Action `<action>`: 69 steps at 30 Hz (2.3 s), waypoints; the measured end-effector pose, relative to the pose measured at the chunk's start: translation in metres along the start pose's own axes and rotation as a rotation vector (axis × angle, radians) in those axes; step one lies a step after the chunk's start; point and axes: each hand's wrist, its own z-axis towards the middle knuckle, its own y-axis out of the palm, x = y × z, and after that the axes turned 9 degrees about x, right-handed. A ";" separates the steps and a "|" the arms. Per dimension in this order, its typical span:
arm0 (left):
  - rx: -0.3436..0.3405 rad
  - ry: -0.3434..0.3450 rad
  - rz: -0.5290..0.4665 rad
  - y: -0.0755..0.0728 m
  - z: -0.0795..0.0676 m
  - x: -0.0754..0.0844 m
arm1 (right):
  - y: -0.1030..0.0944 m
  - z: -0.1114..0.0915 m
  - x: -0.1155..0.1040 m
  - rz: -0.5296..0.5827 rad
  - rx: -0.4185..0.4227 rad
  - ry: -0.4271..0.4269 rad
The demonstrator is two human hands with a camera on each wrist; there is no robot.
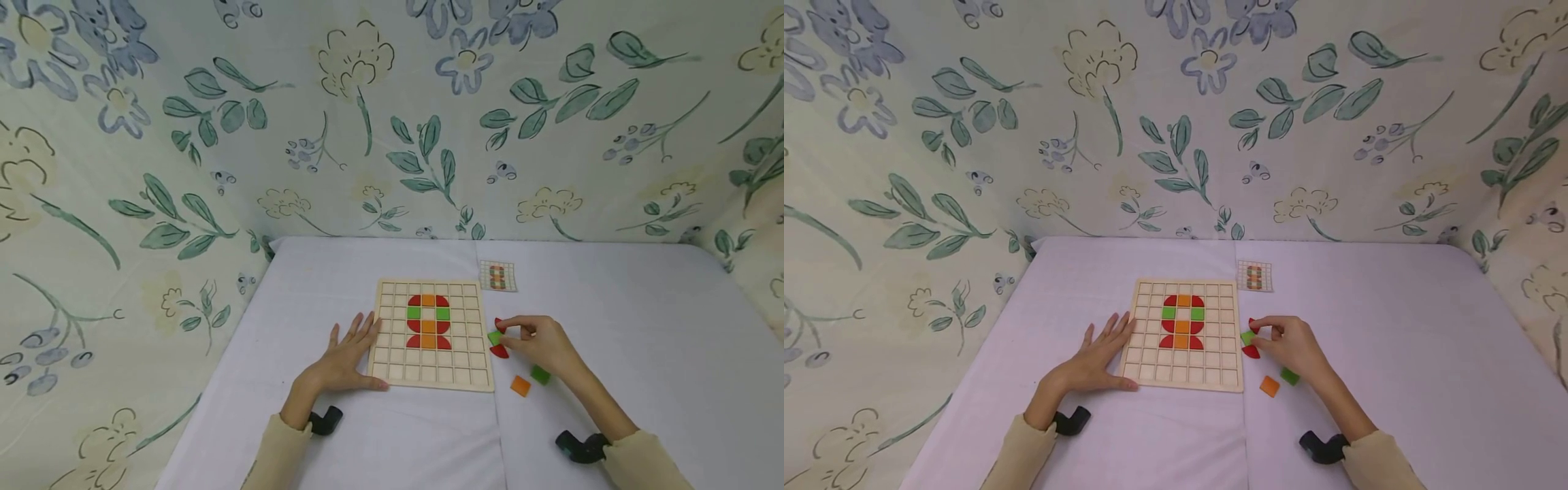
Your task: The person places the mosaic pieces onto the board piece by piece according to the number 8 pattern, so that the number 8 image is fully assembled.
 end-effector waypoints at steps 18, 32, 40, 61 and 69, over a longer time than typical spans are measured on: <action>0.006 0.006 0.000 -0.002 0.001 0.003 | -0.003 0.003 0.017 0.003 -0.058 -0.049; 0.002 -0.001 0.001 -0.001 0.000 0.002 | -0.010 -0.001 0.026 -0.051 -0.018 -0.033; 0.001 0.008 0.002 0.000 0.000 0.001 | -0.008 0.000 0.026 -0.068 0.025 -0.030; 0.005 0.001 -0.001 0.000 0.000 0.001 | -0.001 -0.005 0.003 -0.013 0.019 0.015; 0.003 0.006 -0.008 -0.001 -0.001 0.001 | 0.022 -0.011 -0.020 0.061 -0.072 -0.048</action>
